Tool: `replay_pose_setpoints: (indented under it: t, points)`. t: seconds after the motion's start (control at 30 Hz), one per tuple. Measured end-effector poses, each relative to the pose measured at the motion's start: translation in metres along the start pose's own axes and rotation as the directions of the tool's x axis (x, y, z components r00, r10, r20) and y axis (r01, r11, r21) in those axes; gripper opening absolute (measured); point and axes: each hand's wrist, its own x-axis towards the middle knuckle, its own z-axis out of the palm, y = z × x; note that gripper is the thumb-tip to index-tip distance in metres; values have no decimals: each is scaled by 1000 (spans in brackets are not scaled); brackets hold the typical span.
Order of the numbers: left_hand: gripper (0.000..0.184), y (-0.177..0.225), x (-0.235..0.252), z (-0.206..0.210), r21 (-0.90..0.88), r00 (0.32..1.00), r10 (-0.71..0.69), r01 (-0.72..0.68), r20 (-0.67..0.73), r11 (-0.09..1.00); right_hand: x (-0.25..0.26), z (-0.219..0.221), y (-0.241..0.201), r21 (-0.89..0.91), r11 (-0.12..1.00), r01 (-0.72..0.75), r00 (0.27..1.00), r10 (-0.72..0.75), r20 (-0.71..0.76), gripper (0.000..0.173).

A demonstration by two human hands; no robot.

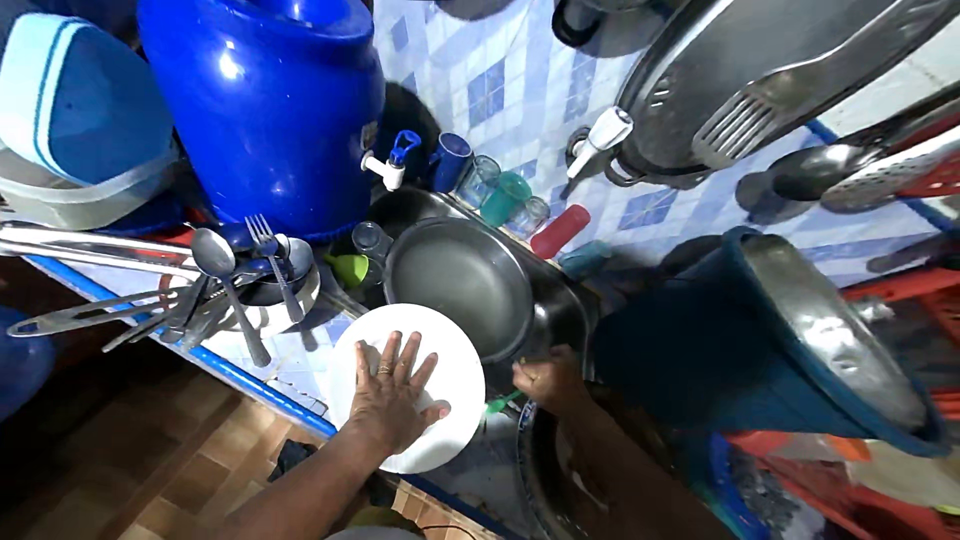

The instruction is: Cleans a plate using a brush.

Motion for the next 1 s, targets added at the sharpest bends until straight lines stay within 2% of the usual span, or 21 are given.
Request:
replay_pose_setpoints:
  t: [0.03, 0.1, 0.17, 0.27, 0.33, 0.4, 0.43, 0.53, 0.6, 0.63, 0.67, 0.73, 0.83, 0.93, 1.0]
  points:
    - [85, 0, 0, 0, 3, 1000, -2, 2, 4, 1000, 2, -8, 6, -55, 998, -32, 999, 35, 38, 31]
    - [85, 2, -1, 0, 1, 1000, -10, 10, 5, 1000, 5, -12, 15, -85, 991, -99, 995, 100, 10, 39]
    - [84, 3, 0, 0, -17, 1000, -28, 28, -14, 999, 9, -12, 7, -4, 990, -143, 989, 143, -46, 47]
    - [84, 8, 1, 3, -29, 996, -79, 78, -47, 997, 3, 4, -14, 159, 977, -145, 982, 161, -94, 50]
    - [85, 12, 1, 3, -39, 993, -107, 105, -47, 994, 0, 12, -15, 135, 973, -186, 982, 189, -5, 50]
    - [86, 16, -1, 2, -44, 989, -138, 136, -44, 990, 9, 0, -6, 78, 948, -310, 949, 302, 95, 49]
    - [86, 19, -2, 1, -46, 987, -157, 155, -41, 987, 14, -4, 0, 33, 942, -334, 940, 330, 92, 50]
    - [86, 26, -2, -2, -36, 979, -203, 203, -17, 979, 19, -3, -7, 65, 965, -256, 966, 252, 58, 48]
    - [86, 28, -3, -5, -33, 978, -210, 210, -11, 977, 20, 3, -15, 40, 978, -203, 967, 195, 162, 44]
    - [86, 28, -3, -5, -30, 978, -211, 210, -7, 977, 22, 0, -13, 15, 974, -228, 952, 219, 216, 44]
    - [87, 28, -3, -6, -27, 978, -209, 209, -2, 978, 23, -2, -5, -19, 971, -239, 952, 239, 192, 43]
    - [90, 24, -6, -7, -34, 984, -180, 181, 7, 983, 26, -9, 15, -85, 963, -256, 962, 262, 80, 44]
    - [87, 4, -16, -20, -45, 998, -35, 38, 56, 998, 35, -21, 21, 11, 928, -373, 927, 373, 36, 59]
    - [77, -30, -26, -18, 11, 990, 141, -141, 13, 990, 51, -30, 12, 78, 853, -517, 847, 495, 193, 69]
    - [75, -43, -30, -11, 77, 983, 182, -180, -17, 981, 65, -29, 9, -1, 811, -585, 761, 549, 346, 72]
